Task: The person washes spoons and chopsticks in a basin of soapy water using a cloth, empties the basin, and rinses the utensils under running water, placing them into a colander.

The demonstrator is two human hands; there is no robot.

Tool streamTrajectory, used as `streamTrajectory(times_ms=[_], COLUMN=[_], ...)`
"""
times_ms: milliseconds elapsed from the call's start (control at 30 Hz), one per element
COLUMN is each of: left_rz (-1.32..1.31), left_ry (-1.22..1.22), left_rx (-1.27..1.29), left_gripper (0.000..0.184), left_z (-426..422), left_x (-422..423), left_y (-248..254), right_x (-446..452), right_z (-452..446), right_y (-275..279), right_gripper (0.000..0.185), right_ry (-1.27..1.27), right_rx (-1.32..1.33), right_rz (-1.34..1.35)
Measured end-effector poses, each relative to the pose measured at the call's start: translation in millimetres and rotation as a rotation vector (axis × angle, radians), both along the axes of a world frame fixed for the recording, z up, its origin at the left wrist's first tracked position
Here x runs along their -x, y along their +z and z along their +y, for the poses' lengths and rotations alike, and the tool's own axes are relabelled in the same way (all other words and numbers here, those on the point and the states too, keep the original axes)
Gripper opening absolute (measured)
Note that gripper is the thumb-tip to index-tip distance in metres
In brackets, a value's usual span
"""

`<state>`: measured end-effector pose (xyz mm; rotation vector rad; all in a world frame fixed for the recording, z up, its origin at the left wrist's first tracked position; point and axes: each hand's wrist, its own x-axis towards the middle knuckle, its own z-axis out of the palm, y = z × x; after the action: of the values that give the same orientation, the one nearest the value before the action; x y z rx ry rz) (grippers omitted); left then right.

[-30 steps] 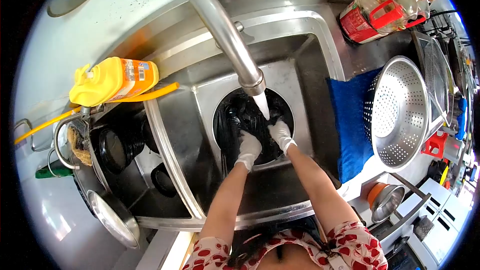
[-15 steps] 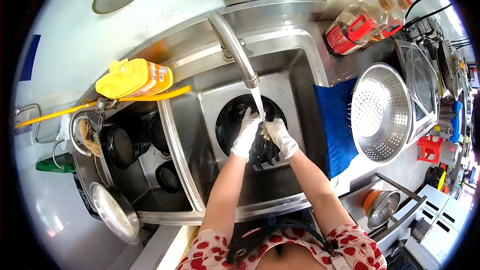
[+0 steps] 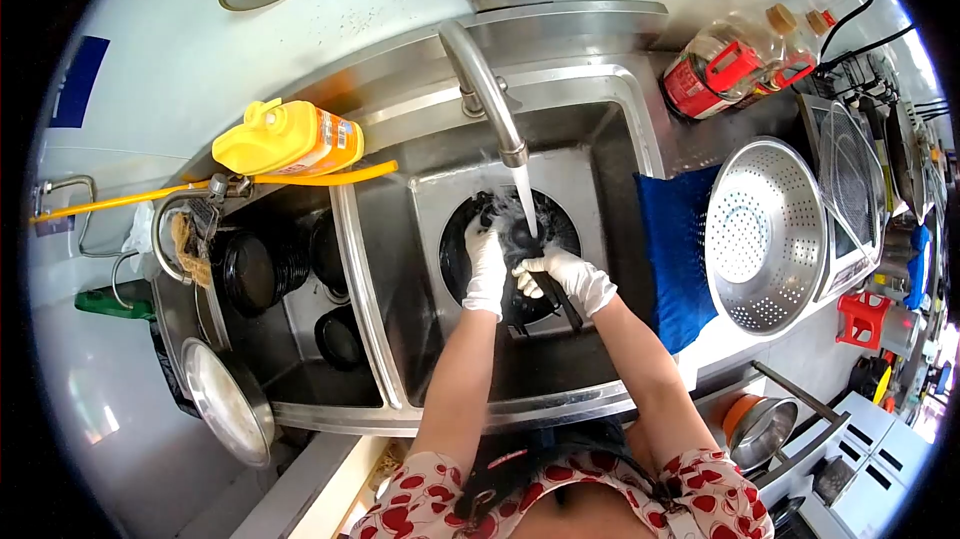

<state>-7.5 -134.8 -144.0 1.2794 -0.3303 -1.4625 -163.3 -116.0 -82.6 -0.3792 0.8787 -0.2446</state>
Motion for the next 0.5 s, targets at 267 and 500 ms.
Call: streamTrajectory(times_ms=[267, 500], left_rz=[0.132, 0.025], left_ry=[-0.591, -0.486], left_rx=[-0.098, -0.109], left_gripper=[0.027, 0.019], left_z=[2.3, -0.6], left_x=[4.6, 3.4], left_y=[57.5, 58.1], right_x=[10.1, 4.7], right_z=[1.2, 0.3], right_y=[-31.9, -13.9], right_gripper=[0.029, 0.035], right_ry=[-0.105, -0.266], right_rx=[-0.070, -0.229], right_rz=[-0.046, -0.085])
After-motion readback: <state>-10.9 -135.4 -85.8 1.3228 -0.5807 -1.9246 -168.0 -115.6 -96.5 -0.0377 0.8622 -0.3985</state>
